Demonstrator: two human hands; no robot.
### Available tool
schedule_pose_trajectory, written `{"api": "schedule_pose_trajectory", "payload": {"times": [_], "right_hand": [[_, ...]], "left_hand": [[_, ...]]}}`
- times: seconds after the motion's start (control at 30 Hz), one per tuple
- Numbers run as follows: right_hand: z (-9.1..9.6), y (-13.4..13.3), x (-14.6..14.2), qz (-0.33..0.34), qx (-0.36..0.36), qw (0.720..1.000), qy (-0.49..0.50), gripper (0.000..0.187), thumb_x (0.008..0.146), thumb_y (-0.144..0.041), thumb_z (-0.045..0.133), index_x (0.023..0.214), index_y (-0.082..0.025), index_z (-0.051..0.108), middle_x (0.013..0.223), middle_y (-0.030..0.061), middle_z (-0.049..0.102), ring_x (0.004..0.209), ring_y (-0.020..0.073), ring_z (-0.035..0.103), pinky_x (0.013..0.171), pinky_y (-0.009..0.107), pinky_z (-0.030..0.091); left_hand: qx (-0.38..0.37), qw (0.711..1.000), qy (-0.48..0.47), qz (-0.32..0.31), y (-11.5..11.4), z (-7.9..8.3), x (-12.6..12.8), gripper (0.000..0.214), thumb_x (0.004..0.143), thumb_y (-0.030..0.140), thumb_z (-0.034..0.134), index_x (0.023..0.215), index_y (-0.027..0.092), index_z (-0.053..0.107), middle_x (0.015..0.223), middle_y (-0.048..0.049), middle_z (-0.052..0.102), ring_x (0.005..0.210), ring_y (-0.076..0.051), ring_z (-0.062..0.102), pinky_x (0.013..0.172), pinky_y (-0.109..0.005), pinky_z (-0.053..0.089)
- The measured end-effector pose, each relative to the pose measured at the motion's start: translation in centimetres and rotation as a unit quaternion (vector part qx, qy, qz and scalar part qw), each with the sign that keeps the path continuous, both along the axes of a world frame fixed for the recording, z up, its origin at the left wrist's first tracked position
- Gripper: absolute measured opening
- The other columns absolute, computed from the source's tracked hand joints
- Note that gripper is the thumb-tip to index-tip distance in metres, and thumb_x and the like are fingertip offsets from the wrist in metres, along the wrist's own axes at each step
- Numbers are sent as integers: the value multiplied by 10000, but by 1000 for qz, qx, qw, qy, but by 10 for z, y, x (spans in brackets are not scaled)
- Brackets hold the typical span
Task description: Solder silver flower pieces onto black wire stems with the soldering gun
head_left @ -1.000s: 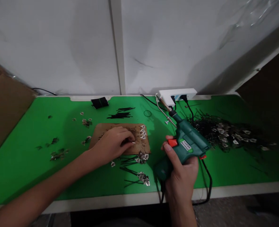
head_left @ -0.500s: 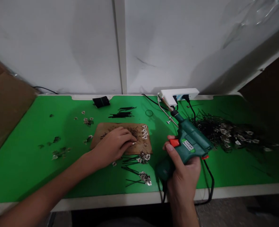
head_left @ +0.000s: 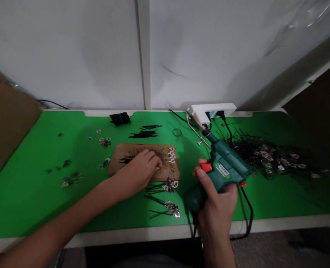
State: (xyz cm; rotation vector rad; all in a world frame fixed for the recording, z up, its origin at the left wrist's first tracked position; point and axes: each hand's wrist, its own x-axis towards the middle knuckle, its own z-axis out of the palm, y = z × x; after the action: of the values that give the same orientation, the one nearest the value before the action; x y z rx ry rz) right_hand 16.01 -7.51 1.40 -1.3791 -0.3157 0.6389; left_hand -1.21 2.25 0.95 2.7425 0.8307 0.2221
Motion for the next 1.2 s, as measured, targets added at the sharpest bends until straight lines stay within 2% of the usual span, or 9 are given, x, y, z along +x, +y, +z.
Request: {"api": "schedule_pose_trajectory", "payload": {"times": [0.2, 0.43, 0.6, 0.8, 1.03, 1.2], "right_hand": [[0, 0, 0, 9, 1, 1000, -11, 448, 620, -324, 923, 1002, -184, 737, 985, 60, 773, 828, 197, 703, 788, 334, 564], [-6, -1, 2, 24, 9, 999, -30, 426, 662, -308, 905, 1029, -186, 726, 997, 57, 768, 814, 187, 695, 773, 320, 553], [-7, 0, -3, 79, 26, 996, -38, 384, 674, -278, 906, 998, -187, 720, 924, 40, 769, 690, 150, 675, 699, 292, 551], [-5, -1, -5, 77, 32, 996, -30, 376, 678, -283, 905, 988, -176, 720, 868, 39, 757, 645, 148, 664, 635, 276, 552], [0, -1, -2, 42, 43, 998, -22, 368, 701, -298, 888, 1006, -188, 711, 855, 12, 721, 630, 130, 631, 632, 271, 536], [-1, -1, 0, 46, 45, 998, -14, 356, 703, -294, 887, 997, -180, 723, 830, 19, 727, 631, 134, 628, 627, 267, 522]], "left_hand": [[-34, 999, -17, 6, 0, 1, 1, 245, 1024, 122, 357, 935, 158, 582, 961, -78, 635, 891, -218, 555, 855, -365, 470], [-110, 986, -124, 25, 1, -4, -5, 170, 1033, 171, 423, 957, 173, 575, 975, -62, 632, 952, -212, 569, 875, -347, 476], [-123, 973, -195, 17, 1, -3, -10, 156, 1045, 202, 442, 985, 171, 582, 1004, -55, 640, 985, -192, 570, 886, -317, 456], [-74, 981, -178, 17, 0, -6, -4, 109, 1023, 231, 537, 982, 188, 628, 966, -19, 695, 916, -185, 595, 837, -332, 375], [3, 999, -40, 28, -3, 2, 24, 131, 978, 271, 633, 910, 165, 669, 922, -47, 731, 916, -227, 633, 803, -359, 327], [19, 999, -31, 38, -2, 5, 35, 130, 962, 283, 664, 904, 167, 672, 964, -48, 751, 934, -233, 654, 810, -370, 322]]}}
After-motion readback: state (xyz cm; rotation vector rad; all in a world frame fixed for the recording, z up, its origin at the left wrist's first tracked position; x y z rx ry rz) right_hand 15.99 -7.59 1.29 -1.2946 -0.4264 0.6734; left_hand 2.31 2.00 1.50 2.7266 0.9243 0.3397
